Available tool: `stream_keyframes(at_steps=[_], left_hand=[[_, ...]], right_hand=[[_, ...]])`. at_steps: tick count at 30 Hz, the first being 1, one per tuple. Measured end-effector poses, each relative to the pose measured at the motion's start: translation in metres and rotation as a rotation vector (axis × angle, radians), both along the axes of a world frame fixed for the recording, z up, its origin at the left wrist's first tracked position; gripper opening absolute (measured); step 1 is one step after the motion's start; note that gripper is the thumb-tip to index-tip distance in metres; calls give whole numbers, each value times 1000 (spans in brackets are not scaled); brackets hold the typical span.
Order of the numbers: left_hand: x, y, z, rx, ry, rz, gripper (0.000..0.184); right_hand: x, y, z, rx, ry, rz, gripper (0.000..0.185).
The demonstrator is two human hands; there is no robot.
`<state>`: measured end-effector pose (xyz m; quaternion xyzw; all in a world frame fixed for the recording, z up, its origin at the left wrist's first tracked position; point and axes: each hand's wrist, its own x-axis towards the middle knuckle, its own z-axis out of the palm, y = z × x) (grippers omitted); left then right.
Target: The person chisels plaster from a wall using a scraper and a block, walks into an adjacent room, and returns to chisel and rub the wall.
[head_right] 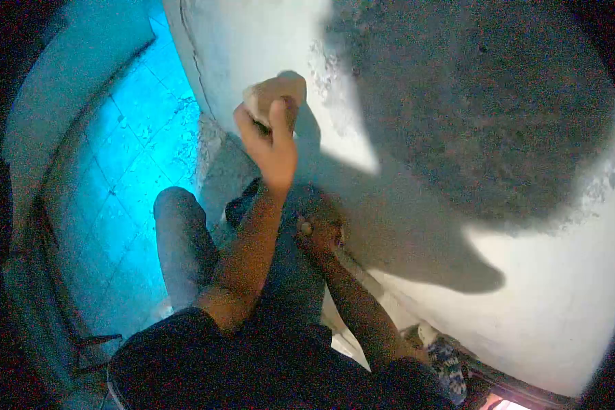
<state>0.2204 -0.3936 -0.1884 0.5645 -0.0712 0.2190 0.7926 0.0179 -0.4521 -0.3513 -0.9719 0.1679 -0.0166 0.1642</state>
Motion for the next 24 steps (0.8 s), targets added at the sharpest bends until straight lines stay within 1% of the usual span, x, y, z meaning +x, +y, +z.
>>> stream_keyframes(at_steps=[2, 3, 4, 6, 7, 8, 9, 10, 11, 12, 13, 14, 15, 16, 17, 18, 19, 20, 22, 23, 24], left_hand=[[0, -3, 6, -241, -78, 148, 34], [4, -3, 6, -72, -67, 146, 32], [6, 0, 3, -69, -67, 141, 32], [14, 14, -2, -31, -15, -91, 31], [13, 30, -1, 36, -2, -69, 35], [11, 47, -6, 59, 35, 15, 37], [12, 65, -15, 78, 63, 99, 39], [15, 89, -26, 88, 73, 84, 40], [21, 118, -44, 99, 84, 71, 41], [31, 148, -75, 203, 182, 56, 40], [43, 180, -107, 174, 311, -76, 40], [44, 203, -128, 178, 427, -102, 40], [43, 217, -152, 242, 557, -105, 41], [37, 227, -159, 239, 552, -110, 41], [31, 235, -163, 328, 487, -203, 41], [31, 238, -166, 419, 422, -299, 42], [35, 231, -168, 351, 299, -377, 42], [35, 227, -170, 347, 298, -391, 42], [37, 218, -173, 315, 468, -525, 41], [38, 218, -172, 492, 336, -480, 42], [39, 216, -175, 482, 337, -483, 42]], right_hand=[[0, -2, -6, 10, -51, -26, 43], [-2, -1, -11, 11, -52, -33, 43], [-1, 5, -11, -18, 99, -189, 45], [6, 5, -3, -50, 248, -335, 48], [20, 3, 25, 168, 355, -283, 51], [24, 2, 42, 387, 469, -232, 54], [19, 2, 44, 384, 463, -235, 54], [13, 3, 44, 445, 93, -230, 53], [14, 0, 58, 583, -139, -226, 54], [16, -3, 71, 713, -362, -187, 54], [19, 4, 111, 920, -508, -189, 53], [22, 10, 150, 1125, -655, -177, 53], [32, 17, 186, 1249, -827, -45, 51], [43, 23, 222, 1378, -980, 115, 51], [56, 23, 251, 1420, -1075, 431, 50], [65, 23, 271, 1286, -1111, 511, 50], [71, 25, 284, 1148, -1141, 582, 50], [79, 29, 293, 1134, -1144, 573, 50], [94, 35, 303, 1121, -1206, 615, 50], [97, 35, 302, 1139, -1237, 603, 49], [104, 34, 300, 1131, -1230, 606, 49]])
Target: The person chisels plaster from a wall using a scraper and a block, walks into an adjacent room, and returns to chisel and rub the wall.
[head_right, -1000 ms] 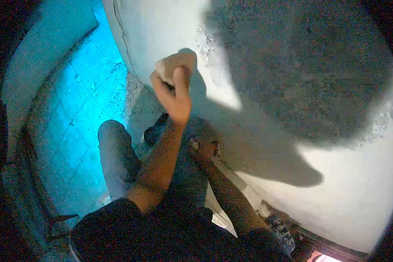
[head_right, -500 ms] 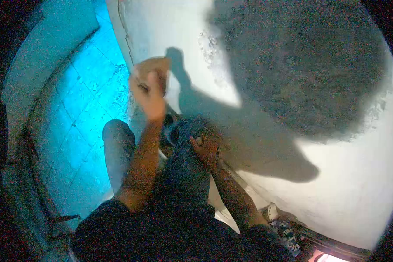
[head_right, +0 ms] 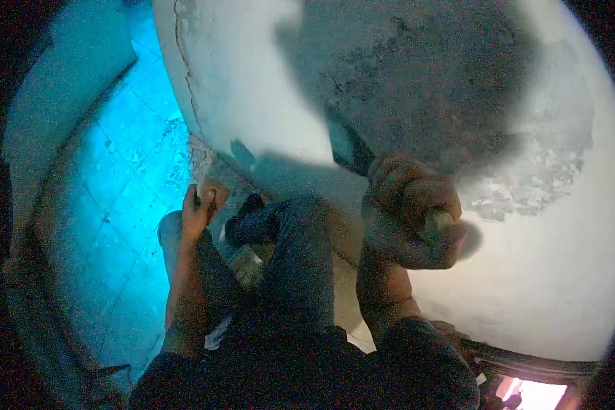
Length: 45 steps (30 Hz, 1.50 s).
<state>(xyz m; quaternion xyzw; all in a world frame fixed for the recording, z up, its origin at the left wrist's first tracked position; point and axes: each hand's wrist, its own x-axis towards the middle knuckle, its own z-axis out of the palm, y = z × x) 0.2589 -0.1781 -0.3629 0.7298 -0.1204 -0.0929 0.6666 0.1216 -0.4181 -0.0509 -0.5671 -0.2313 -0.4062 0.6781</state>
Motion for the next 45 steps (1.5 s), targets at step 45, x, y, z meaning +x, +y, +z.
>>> stream_keyframes(at_steps=[45], left_hand=[[-2, -7, -36, 94, 17, -3, 31]], right_hand=[[39, -6, -49, -496, 146, -387, 40]])
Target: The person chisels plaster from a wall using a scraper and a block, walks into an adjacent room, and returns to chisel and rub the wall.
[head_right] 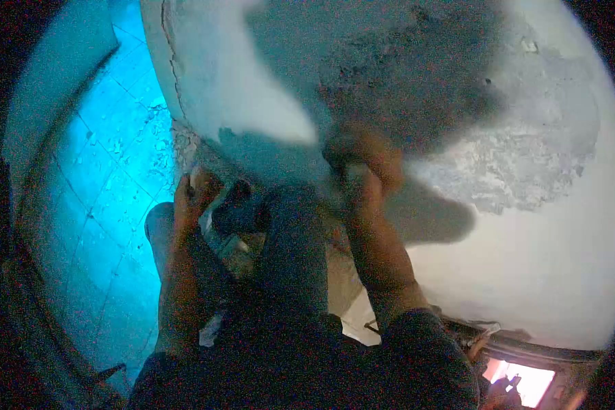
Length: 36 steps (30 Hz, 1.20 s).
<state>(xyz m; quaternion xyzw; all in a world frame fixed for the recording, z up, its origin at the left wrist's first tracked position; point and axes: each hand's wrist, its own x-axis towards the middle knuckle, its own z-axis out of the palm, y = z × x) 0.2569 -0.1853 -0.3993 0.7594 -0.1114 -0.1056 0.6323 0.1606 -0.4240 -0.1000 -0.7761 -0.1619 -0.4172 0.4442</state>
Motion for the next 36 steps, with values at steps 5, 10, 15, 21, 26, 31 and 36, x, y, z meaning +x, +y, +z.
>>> stream_keyframes(at_steps=[5, 10, 15, 21, 26, 31, 36], left_hand=[[7, -4, -14, -94, -31, 47, 33], [9, -6, -1, 46, -1, 50, 35], [-1, -2, 12, 2, -98, 3, 36], [6, -1, -16, 56, -40, 32, 38], [3, -1, -10, 20, -12, 18, 41], [3, 1, -1, 44, -3, 14, 40], [7, 0, -6, 23, 26, -32, 42]], right_hand=[[-20, 20, 14, -311, 50, -142, 37], [-14, 6, 7, -313, 126, 18, 46], [-12, -2, 6, -198, 22, -103, 49], [-15, 3, 25, -312, 103, -15, 44], [10, 4, -16, -264, 86, -154, 46], [-11, 30, 14, -326, -80, -185, 45], [-10, 12, 9, -263, 20, -55, 46]])
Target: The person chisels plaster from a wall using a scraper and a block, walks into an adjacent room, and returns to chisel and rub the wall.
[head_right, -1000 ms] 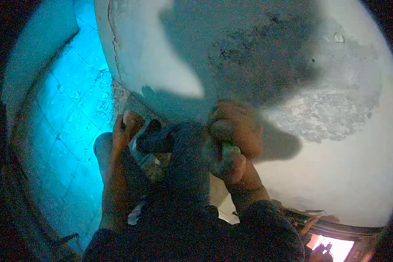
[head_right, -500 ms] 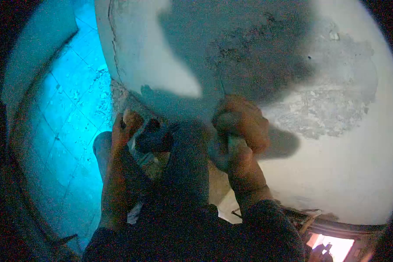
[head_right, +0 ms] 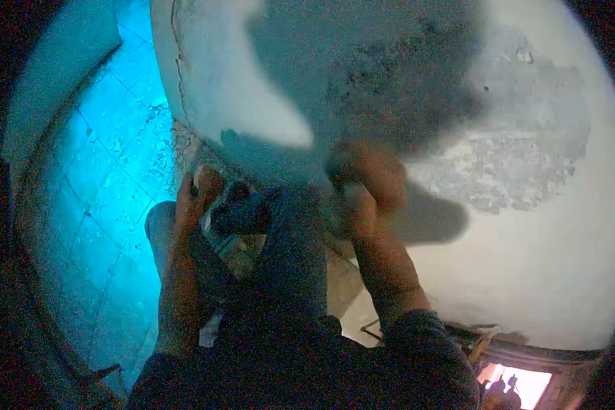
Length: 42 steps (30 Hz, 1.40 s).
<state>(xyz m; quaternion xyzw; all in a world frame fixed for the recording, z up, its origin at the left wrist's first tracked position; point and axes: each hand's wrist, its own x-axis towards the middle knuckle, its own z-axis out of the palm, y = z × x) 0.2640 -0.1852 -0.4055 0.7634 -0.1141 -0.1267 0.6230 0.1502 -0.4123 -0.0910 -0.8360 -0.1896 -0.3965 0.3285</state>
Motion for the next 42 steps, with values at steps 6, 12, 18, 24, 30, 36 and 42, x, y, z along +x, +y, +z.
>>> stream_keyframes(at_steps=[6, 12, 18, 24, 30, 36, 42], left_hand=[[5, 0, -28, -18, 15, 27, 43], [0, 4, 11, -151, 76, 57, 41], [0, 11, 34, -223, 157, 78, 39], [-6, 10, 51, -347, 343, 263, 42], [-3, 14, 46, -413, 538, 310, 61], [6, 32, 28, -765, 803, 58, 55], [2, 42, 23, -960, 859, 55, 43]], right_hand=[[15, -1, -25, -51, 84, -207, 48], [10, 11, -8, -138, 88, -77, 46], [5, 18, -4, 569, -138, -152, 46], [2, 25, 18, -8, 0, 25, 46], [27, 20, -1, -116, -147, -140, 55], [26, 5, -15, -26, -200, -202, 40], [31, 2, -3, 138, -86, -60, 29]])
